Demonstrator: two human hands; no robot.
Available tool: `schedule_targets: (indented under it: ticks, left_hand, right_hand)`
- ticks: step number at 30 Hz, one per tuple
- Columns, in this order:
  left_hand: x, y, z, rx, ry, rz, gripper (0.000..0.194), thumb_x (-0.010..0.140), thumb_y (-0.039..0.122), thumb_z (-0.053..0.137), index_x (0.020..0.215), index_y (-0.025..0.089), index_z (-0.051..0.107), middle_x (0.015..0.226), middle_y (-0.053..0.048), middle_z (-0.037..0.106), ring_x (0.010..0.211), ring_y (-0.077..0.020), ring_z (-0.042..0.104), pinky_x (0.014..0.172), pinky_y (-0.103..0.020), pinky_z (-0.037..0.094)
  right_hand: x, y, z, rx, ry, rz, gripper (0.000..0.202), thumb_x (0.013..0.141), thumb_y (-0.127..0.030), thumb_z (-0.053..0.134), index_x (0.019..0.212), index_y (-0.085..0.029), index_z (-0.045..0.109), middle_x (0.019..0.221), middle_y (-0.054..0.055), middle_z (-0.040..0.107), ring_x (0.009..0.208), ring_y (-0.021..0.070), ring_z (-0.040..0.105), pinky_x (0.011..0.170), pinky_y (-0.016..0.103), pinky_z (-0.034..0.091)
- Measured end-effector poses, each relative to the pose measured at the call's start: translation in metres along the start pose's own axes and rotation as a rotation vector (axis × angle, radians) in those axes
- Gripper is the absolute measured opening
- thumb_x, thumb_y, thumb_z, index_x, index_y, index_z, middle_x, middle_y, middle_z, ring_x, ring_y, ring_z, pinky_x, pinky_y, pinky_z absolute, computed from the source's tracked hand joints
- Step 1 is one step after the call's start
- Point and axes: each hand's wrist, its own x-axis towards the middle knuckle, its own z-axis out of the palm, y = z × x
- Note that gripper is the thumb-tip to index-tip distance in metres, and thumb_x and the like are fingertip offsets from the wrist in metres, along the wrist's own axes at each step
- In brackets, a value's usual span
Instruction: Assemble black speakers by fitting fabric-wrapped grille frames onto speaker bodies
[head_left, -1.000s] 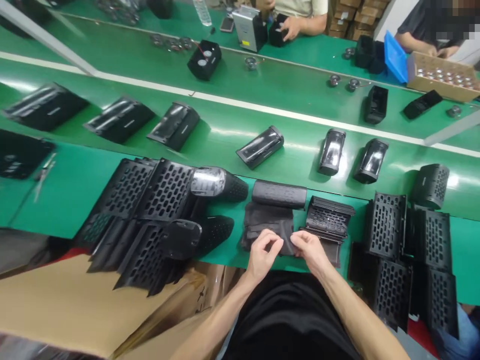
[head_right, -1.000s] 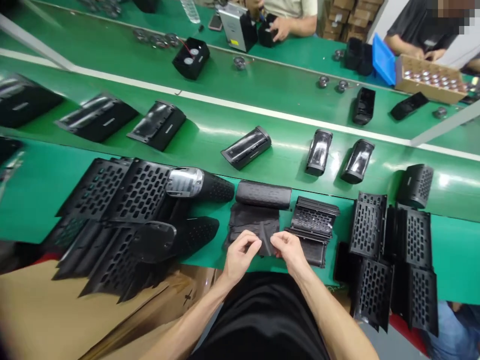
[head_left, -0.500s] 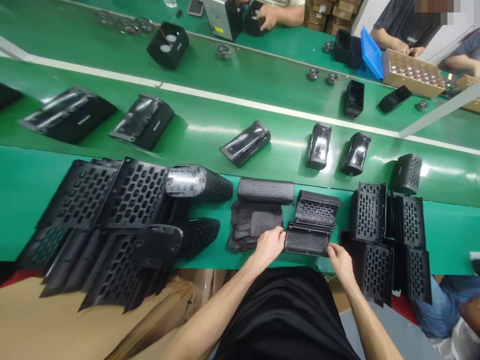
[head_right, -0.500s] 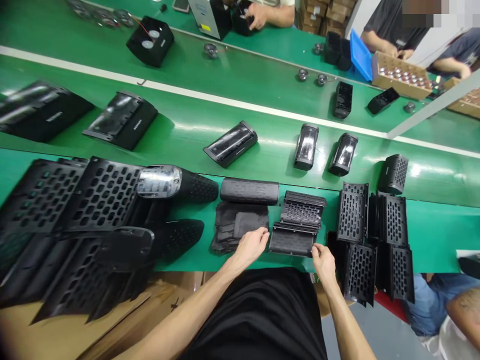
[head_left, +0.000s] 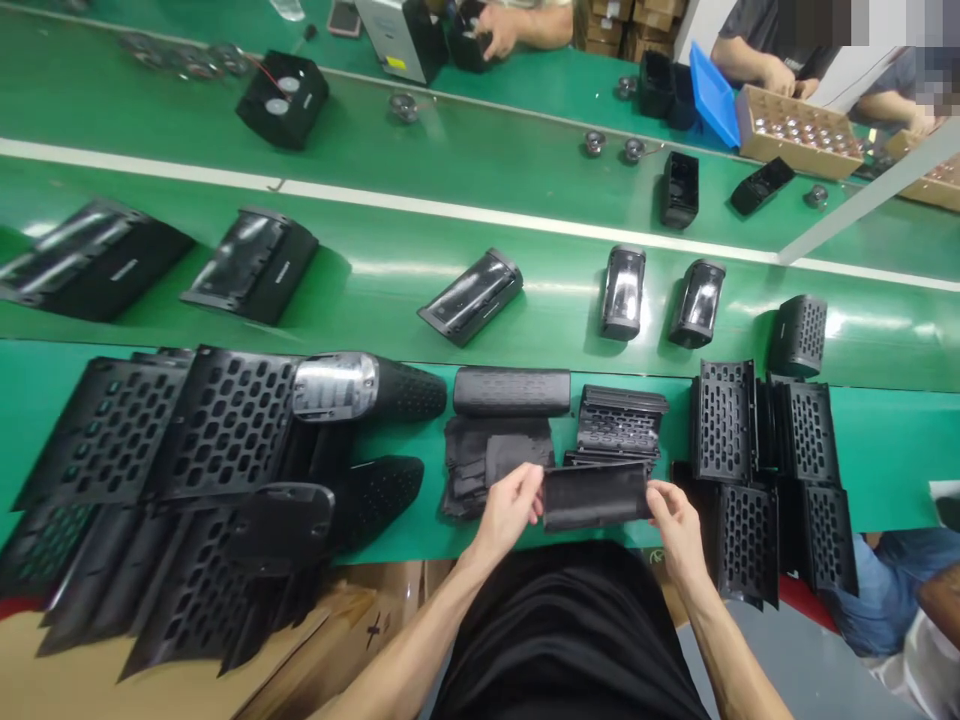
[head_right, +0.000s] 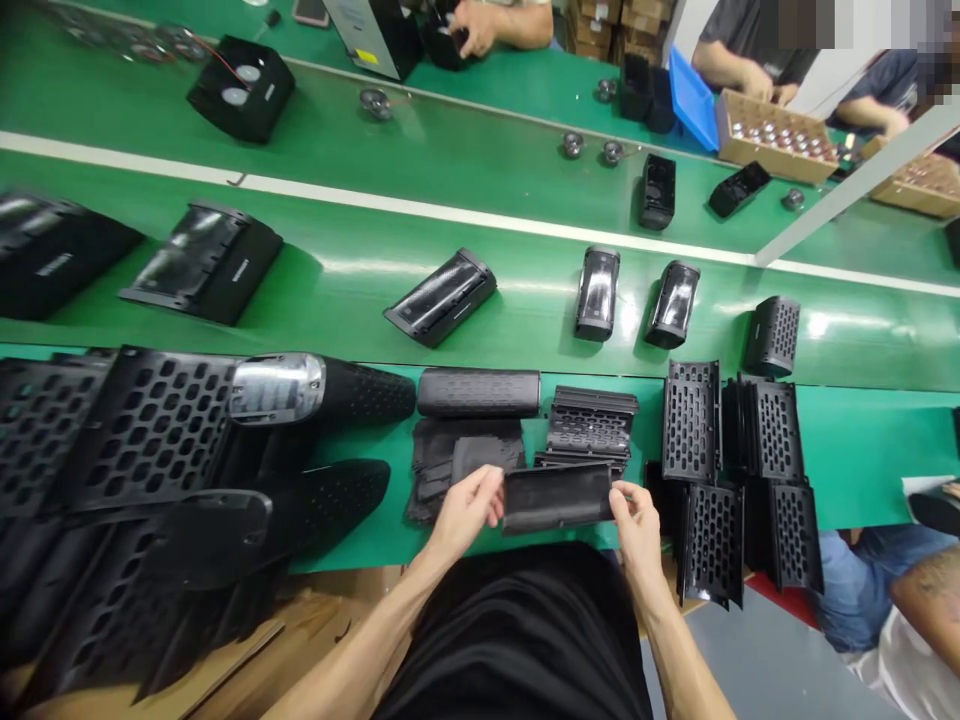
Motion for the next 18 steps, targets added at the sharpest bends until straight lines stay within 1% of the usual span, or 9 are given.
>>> schedule_targets:
  ticks: [2, 5, 7, 9, 12, 14, 16, 17, 18]
  left_hand:
    - [-0.001, 0.006, -0.011, -0.364, -0.061, -0.101, 0.046, 0.091, 0.064, 0.06, 0.079, 0.019, 0.064, 0.06, -0.001, 0.064, 0.05, -0.0172, 0.06, 0.051, -0.027, 0.047]
    - [0.005, 0.021, -0.028, -0.734, -0.367, -0.227, 0.056, 0.088, 0.07, 0.058, 0.096, 0.016, 0.073, 0.079, -0.01, 0.074, 0.073, -0.0283, 0.073, 0.062, -0.037, 0.057]
    - [0.015, 0.033, -0.037, -0.845, -0.589, -0.255, 0.062, 0.085, 0.071, 0.056, 0.107, 0.016, 0.074, 0.09, -0.015, 0.077, 0.087, -0.0375, 0.074, 0.068, -0.049, 0.059]
    - [0.026, 0.047, -0.04, -0.905, -0.693, -0.219, 0.063, 0.081, 0.069, 0.059, 0.113, 0.017, 0.074, 0.099, -0.017, 0.078, 0.095, -0.0415, 0.074, 0.075, -0.055, 0.059]
    - [0.041, 0.071, -0.033, -0.933, -0.799, -0.214, 0.072, 0.086, 0.073, 0.053, 0.122, 0.013, 0.071, 0.104, -0.02, 0.078, 0.093, -0.0399, 0.075, 0.084, -0.055, 0.057]
    - [0.048, 0.084, -0.024, -0.935, -0.927, -0.276, 0.085, 0.091, 0.079, 0.039, 0.127, 0.008, 0.068, 0.102, -0.023, 0.077, 0.086, -0.0377, 0.076, 0.078, -0.052, 0.059]
    - [0.054, 0.094, -0.016, -0.991, -0.966, -0.312, 0.09, 0.094, 0.079, 0.031, 0.13, 0.005, 0.067, 0.108, -0.024, 0.076, 0.084, -0.0343, 0.075, 0.072, -0.046, 0.06]
    - [0.056, 0.097, -0.013, -1.047, -0.928, -0.304, 0.088, 0.096, 0.078, 0.032, 0.131, 0.005, 0.067, 0.115, -0.024, 0.074, 0.086, -0.0326, 0.075, 0.072, -0.045, 0.061]
    - [0.059, 0.098, -0.011, -1.108, -0.866, -0.286, 0.086, 0.097, 0.076, 0.033, 0.131, 0.006, 0.067, 0.121, -0.022, 0.073, 0.09, -0.0312, 0.074, 0.073, -0.044, 0.061]
  right_hand:
    - [0.0, -0.026, 0.009, 0.204, -0.062, 0.036, 0.049, 0.08, -0.063, 0.071, 0.106, -0.021, 0.071, 0.096, 0.006, 0.072, 0.066, 0.0188, 0.062, 0.056, 0.031, 0.052]
    - [0.012, -0.072, 0.024, 0.358, -0.172, 0.01, 0.04, 0.08, -0.057, 0.075, 0.097, -0.021, 0.072, 0.075, 0.0, 0.063, 0.051, 0.0123, 0.049, 0.047, 0.026, 0.043]
    - [0.024, -0.104, 0.032, 0.327, -0.244, -0.07, 0.034, 0.081, -0.052, 0.074, 0.093, -0.02, 0.072, 0.072, -0.002, 0.06, 0.052, 0.0119, 0.049, 0.049, 0.025, 0.043]
    - [0.035, -0.133, 0.037, 0.255, -0.323, -0.132, 0.03, 0.081, -0.049, 0.073, 0.09, -0.021, 0.071, 0.072, -0.002, 0.061, 0.055, 0.0121, 0.05, 0.05, 0.025, 0.044]
    - [0.058, -0.168, 0.041, 0.102, -0.479, -0.206, 0.031, 0.084, -0.05, 0.07, 0.092, -0.021, 0.072, 0.072, -0.002, 0.063, 0.057, 0.0134, 0.053, 0.052, 0.025, 0.046]
    - [0.087, -0.191, 0.039, -0.058, -0.543, -0.272, 0.036, 0.085, -0.055, 0.069, 0.094, -0.02, 0.073, 0.077, 0.0, 0.068, 0.062, 0.0155, 0.059, 0.055, 0.026, 0.049]
    - [0.132, -0.215, 0.031, -0.262, -0.367, -0.333, 0.041, 0.082, -0.057, 0.074, 0.1, -0.02, 0.075, 0.088, 0.004, 0.073, 0.073, 0.0195, 0.066, 0.065, 0.03, 0.055]
    - [0.159, -0.227, 0.024, -0.375, -0.114, -0.355, 0.045, 0.076, -0.057, 0.079, 0.102, -0.02, 0.075, 0.094, 0.006, 0.075, 0.08, 0.022, 0.069, 0.072, 0.032, 0.057]
    - [0.187, -0.238, 0.016, -0.413, 0.058, -0.36, 0.052, 0.076, -0.053, 0.081, 0.113, -0.018, 0.073, 0.108, 0.011, 0.074, 0.095, 0.0263, 0.07, 0.084, 0.037, 0.057]
